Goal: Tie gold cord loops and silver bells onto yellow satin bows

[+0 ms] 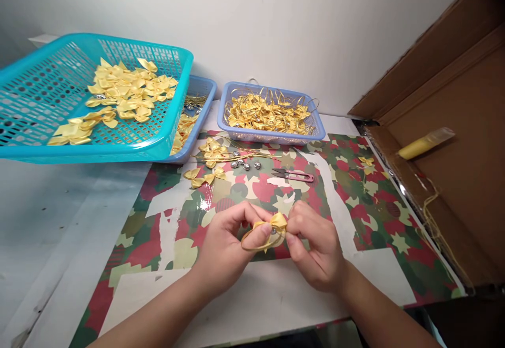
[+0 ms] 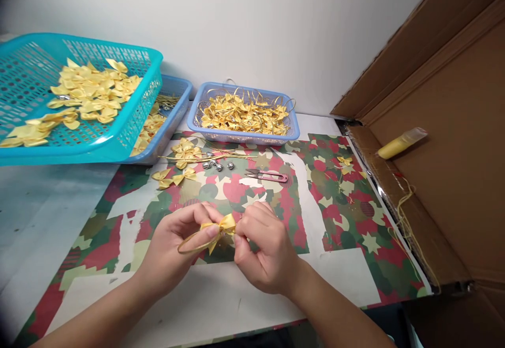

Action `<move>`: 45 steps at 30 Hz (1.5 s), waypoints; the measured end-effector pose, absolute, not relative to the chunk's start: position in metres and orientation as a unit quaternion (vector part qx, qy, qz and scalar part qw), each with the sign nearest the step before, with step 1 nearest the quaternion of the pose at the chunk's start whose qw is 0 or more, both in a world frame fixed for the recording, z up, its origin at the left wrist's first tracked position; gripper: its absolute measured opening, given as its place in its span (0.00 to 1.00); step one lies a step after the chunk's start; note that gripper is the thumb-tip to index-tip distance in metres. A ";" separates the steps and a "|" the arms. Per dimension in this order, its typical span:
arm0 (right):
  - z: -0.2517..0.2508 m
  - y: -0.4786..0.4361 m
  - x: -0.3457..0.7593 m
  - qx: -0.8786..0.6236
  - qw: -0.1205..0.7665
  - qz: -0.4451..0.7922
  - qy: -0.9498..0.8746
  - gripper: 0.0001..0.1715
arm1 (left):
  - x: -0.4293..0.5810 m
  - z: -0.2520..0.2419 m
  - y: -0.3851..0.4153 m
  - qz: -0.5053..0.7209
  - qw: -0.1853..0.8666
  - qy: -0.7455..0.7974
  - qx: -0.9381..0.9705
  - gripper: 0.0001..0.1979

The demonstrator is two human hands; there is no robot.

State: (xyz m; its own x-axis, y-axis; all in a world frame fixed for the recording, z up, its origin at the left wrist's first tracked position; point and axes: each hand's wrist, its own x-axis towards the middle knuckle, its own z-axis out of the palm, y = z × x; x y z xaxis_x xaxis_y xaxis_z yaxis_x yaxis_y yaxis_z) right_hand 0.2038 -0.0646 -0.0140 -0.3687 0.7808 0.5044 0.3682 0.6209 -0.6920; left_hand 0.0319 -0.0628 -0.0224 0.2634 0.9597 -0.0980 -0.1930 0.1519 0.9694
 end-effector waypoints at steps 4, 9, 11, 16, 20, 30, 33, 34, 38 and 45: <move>-0.014 -0.060 0.208 -0.340 0.410 0.245 -0.810 0.11 | 0.033 -0.023 -0.056 0.406 0.740 0.382 0.376 0.14; -0.012 -0.057 0.213 -0.316 0.388 0.245 -0.831 0.12 | 0.033 -0.023 -0.053 0.361 0.769 0.399 0.344 0.16; -0.011 -0.057 0.214 -0.311 0.384 0.242 -0.835 0.12 | 0.033 -0.023 -0.054 0.346 0.775 0.406 0.340 0.17; -0.010 -0.056 0.216 -0.301 0.369 0.232 -0.848 0.13 | 0.032 -0.022 -0.054 0.324 0.787 0.402 0.338 0.17; -0.008 -0.055 0.217 -0.300 0.358 0.234 -0.853 0.13 | 0.032 -0.021 -0.053 0.318 0.791 0.400 0.337 0.17; -0.008 -0.054 0.217 -0.304 0.354 0.226 -0.855 0.13 | 0.033 -0.021 -0.053 0.314 0.781 0.409 0.354 0.15; -0.007 -0.054 0.218 -0.307 0.348 0.231 -0.855 0.14 | 0.033 -0.022 -0.053 0.314 0.777 0.410 0.360 0.14; -0.007 -0.054 0.218 -0.308 0.347 0.233 -0.855 0.14 | 0.033 -0.022 -0.053 0.312 0.777 0.410 0.361 0.14; -0.008 -0.055 0.217 -0.309 0.347 0.234 -0.854 0.14 | 0.032 -0.023 -0.054 0.311 0.778 0.412 0.358 0.14; -0.009 -0.054 0.217 -0.297 0.353 0.264 -0.847 0.13 | 0.033 -0.019 -0.053 0.322 0.799 0.384 0.334 0.10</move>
State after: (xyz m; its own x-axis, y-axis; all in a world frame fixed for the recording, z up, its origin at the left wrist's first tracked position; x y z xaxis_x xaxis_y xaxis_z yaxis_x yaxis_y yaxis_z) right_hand 0.2173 -0.0542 -0.0092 -0.5754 0.6889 0.4408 0.3159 0.6844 -0.6571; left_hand 0.0334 -0.0528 -0.0189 0.4980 0.7703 -0.3983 -0.2580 0.5702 0.7800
